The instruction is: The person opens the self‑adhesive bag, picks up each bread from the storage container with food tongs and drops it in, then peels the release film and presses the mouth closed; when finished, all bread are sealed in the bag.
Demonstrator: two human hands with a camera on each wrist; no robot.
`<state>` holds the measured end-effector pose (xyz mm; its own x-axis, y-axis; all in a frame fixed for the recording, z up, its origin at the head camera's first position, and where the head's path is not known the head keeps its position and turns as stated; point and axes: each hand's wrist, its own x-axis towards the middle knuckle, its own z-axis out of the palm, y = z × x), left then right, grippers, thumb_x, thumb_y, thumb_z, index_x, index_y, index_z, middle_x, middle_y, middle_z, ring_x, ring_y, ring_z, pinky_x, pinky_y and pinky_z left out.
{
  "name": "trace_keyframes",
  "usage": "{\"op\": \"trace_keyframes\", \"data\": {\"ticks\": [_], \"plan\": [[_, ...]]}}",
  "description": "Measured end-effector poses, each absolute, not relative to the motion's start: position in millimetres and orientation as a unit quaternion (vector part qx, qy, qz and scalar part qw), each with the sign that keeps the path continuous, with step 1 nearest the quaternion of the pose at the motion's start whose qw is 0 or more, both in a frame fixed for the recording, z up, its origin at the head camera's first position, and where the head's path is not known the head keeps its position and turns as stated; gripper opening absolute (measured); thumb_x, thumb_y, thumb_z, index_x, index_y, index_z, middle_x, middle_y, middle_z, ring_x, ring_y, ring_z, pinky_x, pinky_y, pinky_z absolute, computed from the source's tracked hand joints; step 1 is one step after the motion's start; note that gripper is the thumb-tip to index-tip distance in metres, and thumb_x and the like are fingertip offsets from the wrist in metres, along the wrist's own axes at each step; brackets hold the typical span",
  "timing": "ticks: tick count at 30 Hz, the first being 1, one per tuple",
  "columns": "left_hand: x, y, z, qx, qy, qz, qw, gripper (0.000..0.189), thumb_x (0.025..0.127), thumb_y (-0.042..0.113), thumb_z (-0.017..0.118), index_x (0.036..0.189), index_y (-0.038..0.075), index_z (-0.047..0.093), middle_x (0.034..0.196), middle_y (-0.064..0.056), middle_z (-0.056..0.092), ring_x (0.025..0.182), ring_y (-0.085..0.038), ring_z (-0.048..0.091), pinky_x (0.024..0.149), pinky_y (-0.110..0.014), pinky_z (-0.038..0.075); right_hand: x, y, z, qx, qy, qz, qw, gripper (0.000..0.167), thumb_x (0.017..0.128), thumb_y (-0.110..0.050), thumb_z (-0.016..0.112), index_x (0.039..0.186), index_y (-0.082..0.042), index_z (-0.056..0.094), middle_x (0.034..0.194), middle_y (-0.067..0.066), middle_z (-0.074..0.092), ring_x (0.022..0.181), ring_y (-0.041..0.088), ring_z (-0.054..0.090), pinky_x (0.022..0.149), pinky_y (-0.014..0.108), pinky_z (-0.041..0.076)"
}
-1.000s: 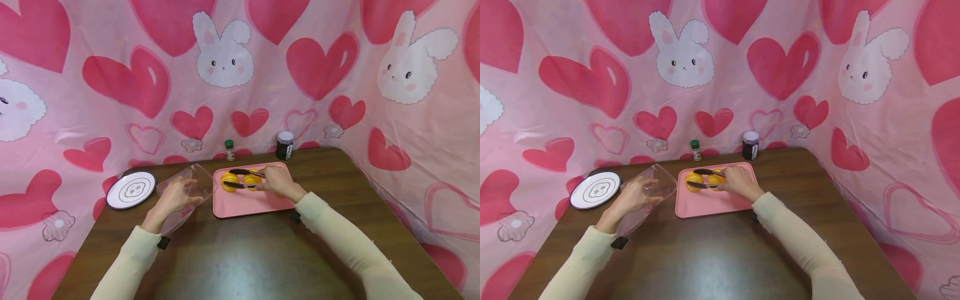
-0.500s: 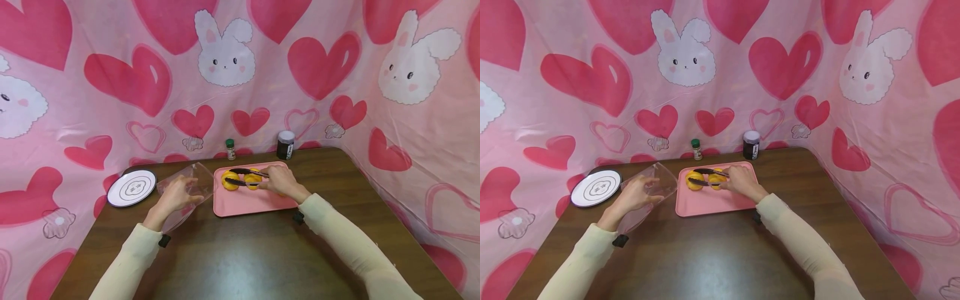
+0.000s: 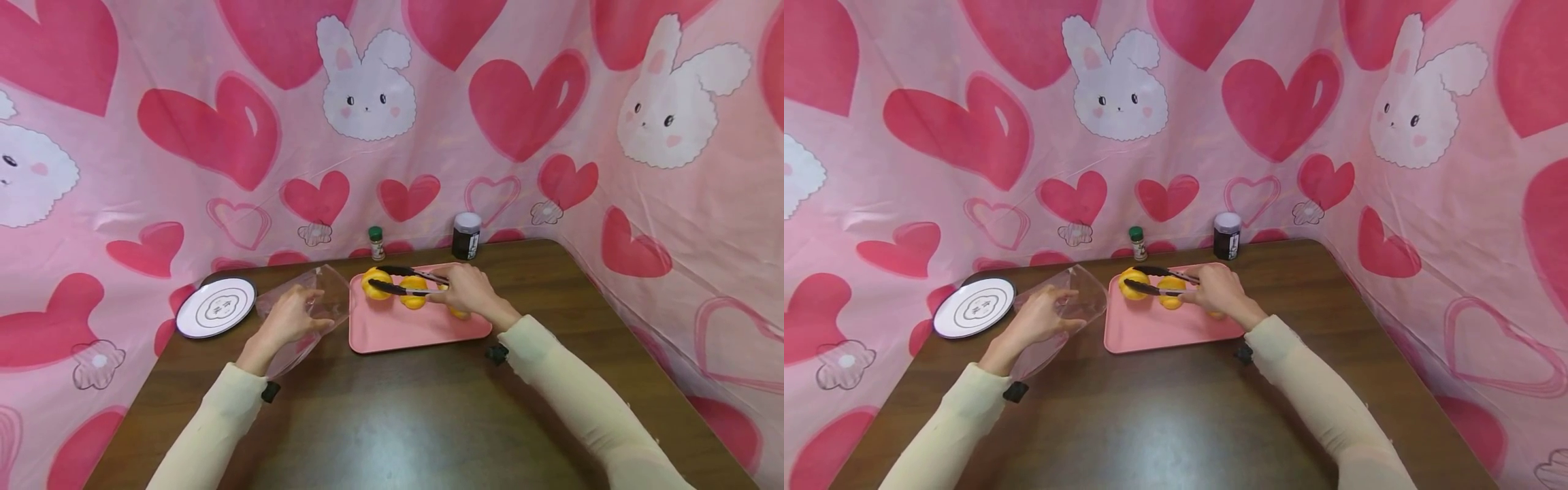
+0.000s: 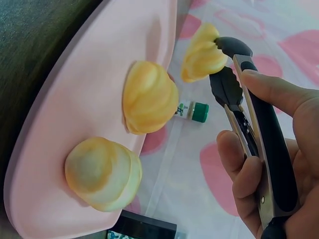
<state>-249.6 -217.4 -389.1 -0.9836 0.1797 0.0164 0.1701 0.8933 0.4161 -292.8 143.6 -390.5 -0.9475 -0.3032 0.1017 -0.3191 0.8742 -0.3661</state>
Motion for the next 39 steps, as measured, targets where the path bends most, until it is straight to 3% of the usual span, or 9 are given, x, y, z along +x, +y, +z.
{"op": "trace_keyframes", "data": {"ticks": [6, 12, 21, 31, 39], "plan": [[-250.9, -217.0, -390.9, 0.091, 0.974, 0.206, 0.015, 0.073, 0.074, 0.038, 0.087, 0.134, 0.005, 0.062, 0.114, -0.016, 0.061, 0.104, -0.032, 0.057, 0.090, -0.051, 0.053, -290.0, 146.3, -386.6, 0.163, -0.966, 0.197, 0.027, 0.065, 0.079, -0.054, 0.078, 0.135, -0.024, 0.065, 0.131, 0.004, 0.068, 0.099, 0.027, 0.062, 0.085, 0.049, 0.053], [-251.4, -218.9, -391.1, 0.103, 0.975, 0.196, 0.001, 0.070, 0.073, 0.037, 0.088, 0.130, 0.004, 0.064, 0.106, -0.015, 0.061, 0.096, -0.029, 0.058, 0.084, -0.049, 0.052, -290.8, 142.4, -392.7, 0.174, -0.969, 0.175, 0.008, 0.062, 0.082, -0.049, 0.078, 0.134, -0.018, 0.065, 0.135, 0.004, 0.066, 0.114, 0.029, 0.061, 0.094, 0.055, 0.051], [-251.4, -219.4, -391.2, 0.093, 0.976, 0.195, 0.016, 0.071, 0.074, 0.038, 0.087, 0.132, 0.006, 0.063, 0.109, -0.015, 0.060, 0.098, -0.031, 0.057, 0.085, -0.050, 0.053, -290.6, 137.2, -409.6, 0.204, -0.968, 0.144, 0.029, 0.060, 0.078, -0.050, 0.081, 0.129, -0.021, 0.070, 0.110, -0.001, 0.071, 0.089, 0.019, 0.062, 0.065, 0.044, 0.052], [-253.0, -218.9, -387.7, 0.095, 0.975, 0.201, 0.017, 0.071, 0.074, 0.038, 0.087, 0.132, 0.004, 0.063, 0.111, -0.016, 0.060, 0.100, -0.031, 0.058, 0.087, -0.052, 0.052, -292.2, 136.2, -408.8, 0.209, -0.968, 0.134, 0.022, 0.062, 0.076, -0.048, 0.083, 0.129, -0.018, 0.069, 0.111, 0.001, 0.071, 0.090, 0.023, 0.064, 0.070, 0.048, 0.055], [-252.6, -219.5, -388.1, 0.089, 0.974, 0.206, 0.019, 0.070, 0.074, 0.038, 0.087, 0.131, 0.004, 0.064, 0.111, -0.015, 0.061, 0.100, -0.030, 0.058, 0.087, -0.051, 0.053, -294.0, 136.3, -407.7, 0.216, -0.967, 0.130, 0.024, 0.056, 0.078, -0.047, 0.082, 0.126, -0.019, 0.071, 0.102, 0.001, 0.070, 0.079, 0.020, 0.058, 0.067, 0.040, 0.051]]}}
